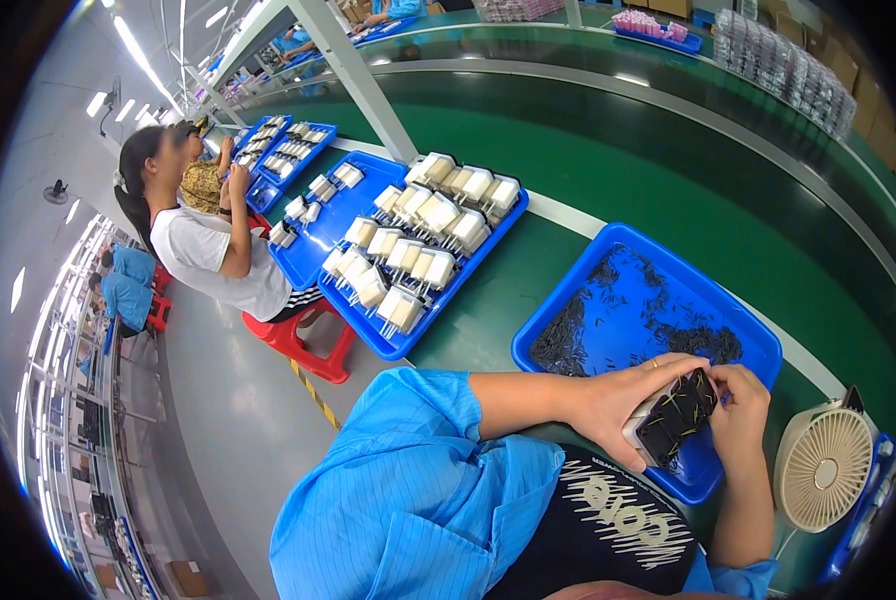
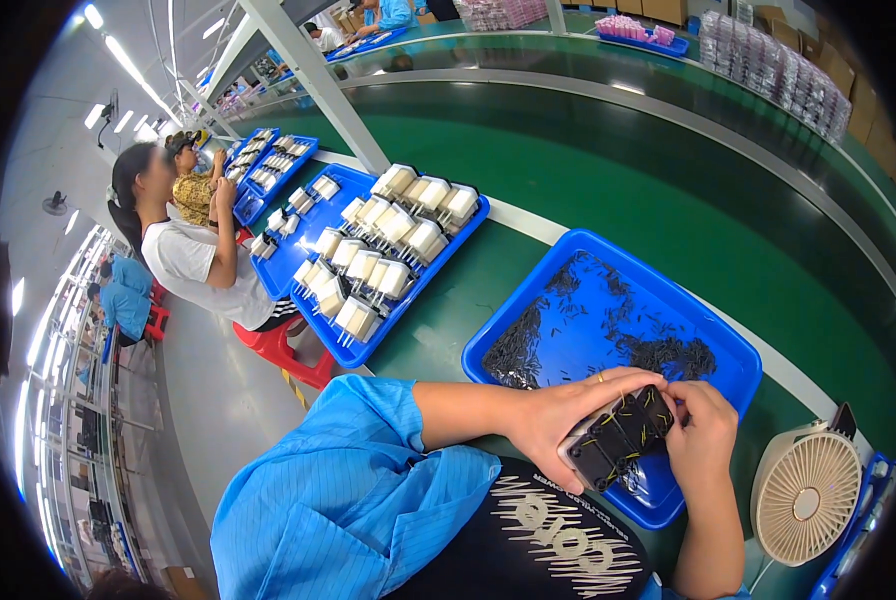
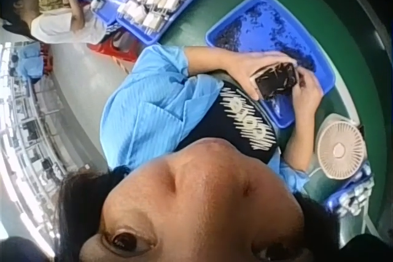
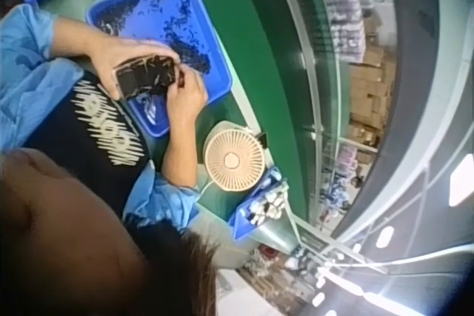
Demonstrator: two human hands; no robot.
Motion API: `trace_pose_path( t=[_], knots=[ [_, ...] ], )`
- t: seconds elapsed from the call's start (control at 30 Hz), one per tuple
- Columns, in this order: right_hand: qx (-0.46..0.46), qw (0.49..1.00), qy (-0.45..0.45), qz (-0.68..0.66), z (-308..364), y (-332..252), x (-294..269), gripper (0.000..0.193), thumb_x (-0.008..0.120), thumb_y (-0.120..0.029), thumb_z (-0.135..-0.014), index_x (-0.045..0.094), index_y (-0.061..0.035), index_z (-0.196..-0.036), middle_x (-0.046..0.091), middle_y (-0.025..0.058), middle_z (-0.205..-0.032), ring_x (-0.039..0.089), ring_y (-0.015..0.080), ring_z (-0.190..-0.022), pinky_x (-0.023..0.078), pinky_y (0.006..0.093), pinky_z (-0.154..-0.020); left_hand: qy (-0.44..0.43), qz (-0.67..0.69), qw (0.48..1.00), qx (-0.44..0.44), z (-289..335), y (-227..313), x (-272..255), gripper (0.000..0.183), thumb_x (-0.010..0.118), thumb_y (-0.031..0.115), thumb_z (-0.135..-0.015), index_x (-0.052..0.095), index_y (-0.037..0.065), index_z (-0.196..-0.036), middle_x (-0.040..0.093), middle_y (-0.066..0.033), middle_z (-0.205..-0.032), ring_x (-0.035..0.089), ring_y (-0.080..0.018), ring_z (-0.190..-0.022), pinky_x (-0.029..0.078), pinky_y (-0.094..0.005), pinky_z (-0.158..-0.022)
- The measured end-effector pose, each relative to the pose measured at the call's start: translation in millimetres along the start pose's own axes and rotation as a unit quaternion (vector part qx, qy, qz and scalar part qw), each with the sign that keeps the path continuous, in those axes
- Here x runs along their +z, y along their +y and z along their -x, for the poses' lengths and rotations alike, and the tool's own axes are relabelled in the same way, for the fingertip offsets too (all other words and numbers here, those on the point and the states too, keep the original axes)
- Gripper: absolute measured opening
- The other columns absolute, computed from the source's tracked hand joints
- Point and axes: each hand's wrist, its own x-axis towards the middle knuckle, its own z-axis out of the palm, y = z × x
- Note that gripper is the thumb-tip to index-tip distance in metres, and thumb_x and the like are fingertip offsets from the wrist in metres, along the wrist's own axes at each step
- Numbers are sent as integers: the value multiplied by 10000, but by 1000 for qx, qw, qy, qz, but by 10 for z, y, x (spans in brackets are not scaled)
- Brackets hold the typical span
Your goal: The person inserts small metal pins into plastic housings by hand, taking the pins from a blue tray and placing the assembled components onto a conveyor belt.
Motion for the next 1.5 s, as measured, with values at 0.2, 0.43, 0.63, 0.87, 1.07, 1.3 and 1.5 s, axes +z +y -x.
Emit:
trace_pose_path(
  t=[0.2, 0.43, 0.63, 0.87, 1.07, 1.3, 1.5],
  knots=[
    [63, 993, 29, -97, 29, 34, -65, 39, 671, -2, -791, 639, -16, -808, 605, 46, -716, 553, 97, -587, 425, 233, -524, -8, -74, 995, 62, -60, 68, 7, 1237, 828, 463, -552, 130, -37, -1443, 221, -253, -1458, 232, -385, -1366, 213, -443, -1112],
    [109, 934, 55, -336, -6, 50, -8, 50, 639, -44, -856, 618, -6, -882, 616, 37, -897, 558, 60, -720, 456, 193, -622, 7, -93, 995, 22, -93, 128, -68, 1218, 842, 372, -531, 137, -2, -1451, 288, -226, -1438, 301, -384, -1328, 261, -439, -1096],
    [-62, 980, 74, -174, -43, -61, -148, 50, 667, -25, -798, 630, -16, -830, 614, 92, -992, 590, 167, -825, 468, 264, -708, 63, -26, 996, -62, -25, 94, -96, 1275, 885, 299, -512, 92, -2, -1463, 361, -182, -1378, 472, -276, -1203, 406, -384, -989],
    [-171, 979, 35, -103, -85, -132, -196, 126, 710, -31, -724, 640, -43, -827, 651, 92, -935, 594, 255, -868, 466, 333, -765, 58, -88, 994, -21, -33, 137, -59, 1232, 862, 352, -520, 144, -35, -1443, 331, -263, -1354, 387, -404, -1235, 332, -453, -1039],
    [-153, 971, 18, -184, -86, -145, -228, 121, 707, -22, -720, 636, -44, -815, 676, 80, -888, 601, 254, -846, 471, 342, -753, 56, -139, 989, 4, -36, 128, -65, 1277, 887, 366, -506, 129, -69, -1437, 362, -239, -1369, 473, -339, -1210, 374, -407, -1021],
    [-191, 973, -9, -126, -86, -148, -277, 101, 650, -32, -762, 611, -44, -855, 665, 116, -943, 561, 282, -895, 451, 377, -790, 84, -33, 995, -46, -13, 101, -38, 1227, 860, 350, -527, 142, -47, -1438, 357, -249, -1350, 383, -391, -1240, 316, -447, -1048],
    [-187, 979, 44, -69, -62, -212, -238, 163, 727, -33, -670, 639, -52, -805, 654, 75, -942, 582, 261, -878, 469, 348, -766, 145, -51, 986, -63, -5, 113, -17, 1229, 864, 343, -533, 133, -47, -1440, 362, -239, -1351, 366, -381, -1256, 304, -440, -1055]
  ],
)
